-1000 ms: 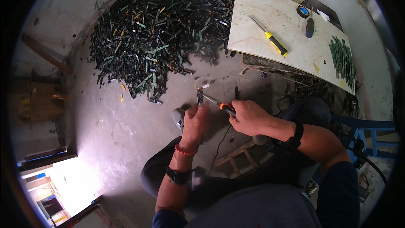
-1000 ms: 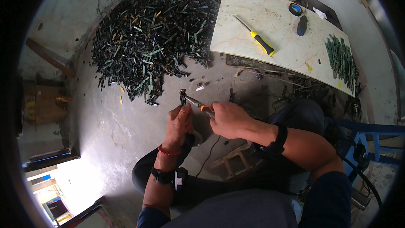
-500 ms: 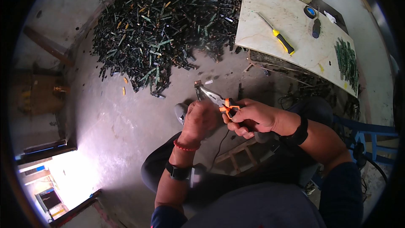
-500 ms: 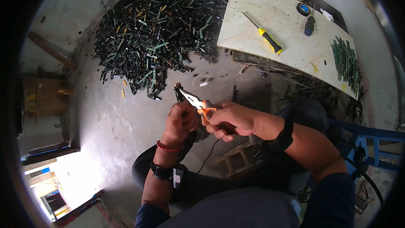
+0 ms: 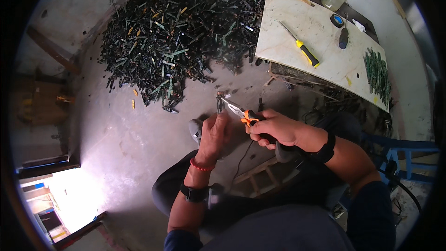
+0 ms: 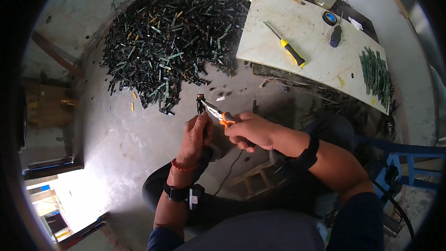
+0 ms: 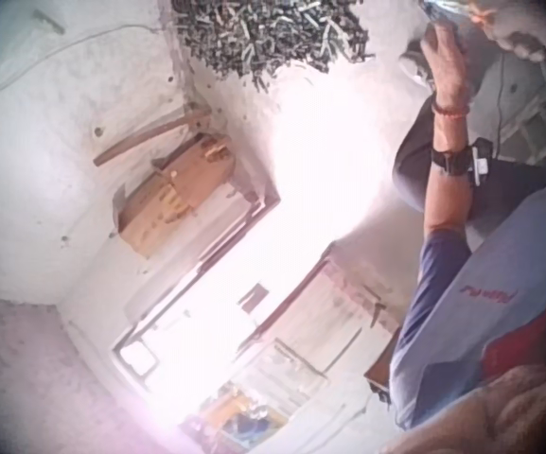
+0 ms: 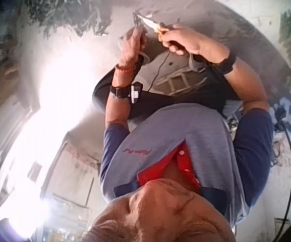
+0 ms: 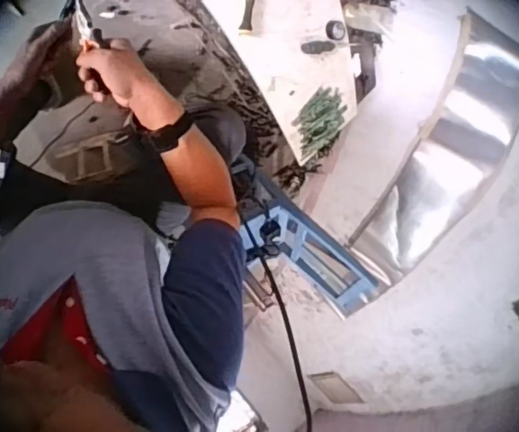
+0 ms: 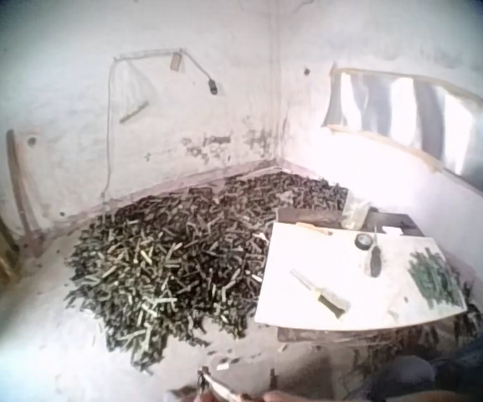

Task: The person sits cross-legged and uses pliers and a screwdriver to strip and separate components from small electronic parts. They repeatedly pick up items, manipulate them with tools, and drop the separated pieces onto a large pile on the floor.

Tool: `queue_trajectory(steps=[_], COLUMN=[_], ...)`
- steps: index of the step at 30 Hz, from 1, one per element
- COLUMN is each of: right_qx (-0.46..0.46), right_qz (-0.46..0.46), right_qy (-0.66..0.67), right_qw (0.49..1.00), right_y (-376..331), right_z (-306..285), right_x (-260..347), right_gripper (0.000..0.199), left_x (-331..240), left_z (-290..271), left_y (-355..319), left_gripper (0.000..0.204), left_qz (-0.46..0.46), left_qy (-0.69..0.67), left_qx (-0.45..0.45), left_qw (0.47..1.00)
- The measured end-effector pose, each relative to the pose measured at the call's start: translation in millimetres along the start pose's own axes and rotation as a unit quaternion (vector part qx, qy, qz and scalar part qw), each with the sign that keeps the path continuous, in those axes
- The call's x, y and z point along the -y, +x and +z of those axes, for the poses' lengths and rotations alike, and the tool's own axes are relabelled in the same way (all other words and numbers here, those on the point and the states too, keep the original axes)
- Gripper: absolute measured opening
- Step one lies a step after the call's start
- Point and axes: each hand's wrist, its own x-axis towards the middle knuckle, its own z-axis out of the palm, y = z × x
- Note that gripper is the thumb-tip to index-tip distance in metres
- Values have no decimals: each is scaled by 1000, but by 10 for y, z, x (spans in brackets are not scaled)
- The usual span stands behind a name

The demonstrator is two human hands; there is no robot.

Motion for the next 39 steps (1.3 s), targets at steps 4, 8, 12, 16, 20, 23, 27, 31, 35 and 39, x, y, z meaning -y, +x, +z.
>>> queue_trajectory(steps=[4,8,12,16,20,23,27,31,35,39], right_qx=[-12,33,95,135,150,109,59,3,-34,-58], right_qz=[11,29,30,18,18,19,-23,-112,-126,-113], right_qy=[42,130,202,234,230,148,28,-59,-155,-240], right_qw=[999,991,974,963,961,983,998,992,979,962], right_y=[32,26,53,76,80,132,118,93,47,81], right_z=[58,131,167,194,149,56,24,-110,-118,-161], right_x=[5,14,-76,-89,-90,-59,43,91,166,151], right_gripper=[11,14,19,20,22,22,22,32,36,39], left_x=[-44,92,-85,-255,-200,-10,3,-139,-167,-143], left_z=[14,35,76,65,33,-14,-53,-96,-111,-112], left_y=[4,18,9,-7,1,17,8,-5,-24,-25], left_gripper=[38,42,49,51,51,47,43,42,43,43], left_qz=[-54,43,0,-42,-64,-79,-151,-205,-200,-194], left_qy=[0,107,-74,-165,-229,-215,-302,-398,-414,-413], left_qx=[-72,-130,-75,-27,-5,-1,-10,6,33,37], left_qw=[996,985,994,985,971,974,941,894,888,889])
